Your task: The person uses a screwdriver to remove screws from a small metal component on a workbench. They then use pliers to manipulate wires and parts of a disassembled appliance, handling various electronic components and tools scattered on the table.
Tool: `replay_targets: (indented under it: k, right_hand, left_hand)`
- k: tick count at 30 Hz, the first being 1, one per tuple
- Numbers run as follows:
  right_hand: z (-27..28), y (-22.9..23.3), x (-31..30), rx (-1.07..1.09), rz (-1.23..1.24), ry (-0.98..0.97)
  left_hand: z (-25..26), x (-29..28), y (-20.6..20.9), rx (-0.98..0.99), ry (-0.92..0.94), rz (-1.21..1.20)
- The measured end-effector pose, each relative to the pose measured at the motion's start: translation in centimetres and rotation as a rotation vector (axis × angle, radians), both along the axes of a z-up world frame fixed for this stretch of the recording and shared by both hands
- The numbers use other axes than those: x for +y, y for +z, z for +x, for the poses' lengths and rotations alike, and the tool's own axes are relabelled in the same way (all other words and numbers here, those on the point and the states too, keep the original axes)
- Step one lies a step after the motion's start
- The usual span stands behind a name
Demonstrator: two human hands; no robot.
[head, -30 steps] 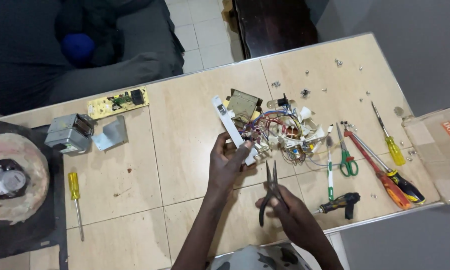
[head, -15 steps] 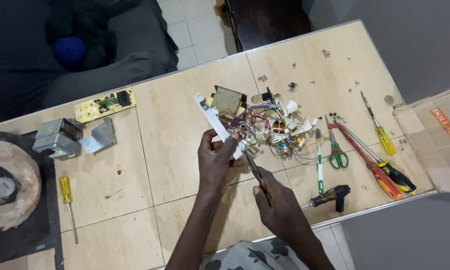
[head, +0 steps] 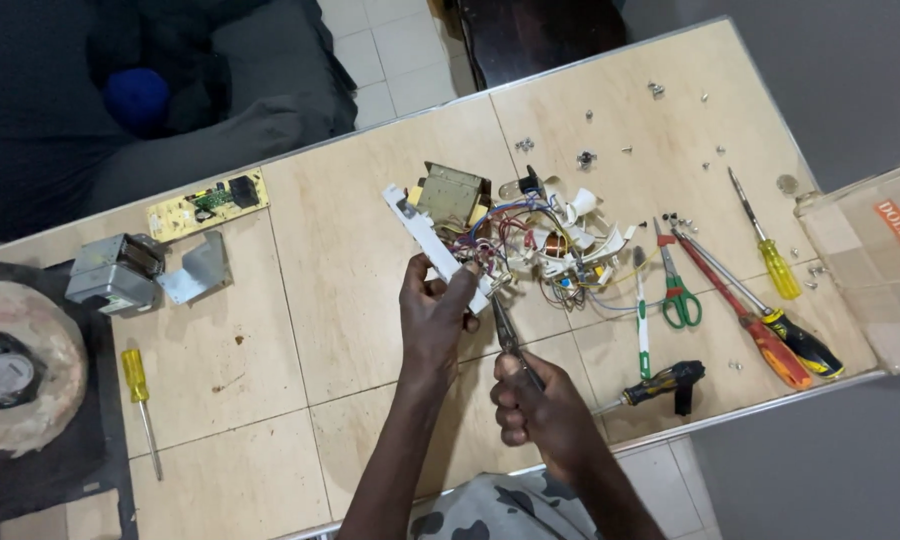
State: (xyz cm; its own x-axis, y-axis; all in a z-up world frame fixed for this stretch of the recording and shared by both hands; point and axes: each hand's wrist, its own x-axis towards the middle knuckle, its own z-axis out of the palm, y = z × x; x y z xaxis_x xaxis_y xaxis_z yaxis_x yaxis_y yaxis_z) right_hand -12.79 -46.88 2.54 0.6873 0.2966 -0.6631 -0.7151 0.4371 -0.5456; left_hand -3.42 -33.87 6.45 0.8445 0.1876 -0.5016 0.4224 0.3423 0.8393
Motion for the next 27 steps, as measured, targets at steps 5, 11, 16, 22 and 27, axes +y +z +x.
replay_targets:
  k: [5,11,16,22,27]
  right_hand:
    - [-0.6,-1.6,0.3,-0.646,-1.141,0.157]
    - [0.3,2.5,1.3,-0.219,-0.739,0.137]
    - [0.5,2.3,-0.7,-0.548,-0.927,0.238]
    - [0.9,4.3,-1.8,-0.48,-0.847,0.255]
    - [0.3,3.4,-1.9,-0.43,-0.821,0.305]
  left_hand:
    - [-0.1,0.3,-0.4,-0.065,-0.036,0.04]
    - [-0.1,0.1,0.2,-0.064,-0.022,0.031]
    - [0.1,0.7,-0.4,-0.097,-0.044,-0.064]
    - [0.2,0.4,0.0,-0.074,-0.047,-0.037]
    - [0.0,0.4,-0.3,-0.081,-0.048,-0.045]
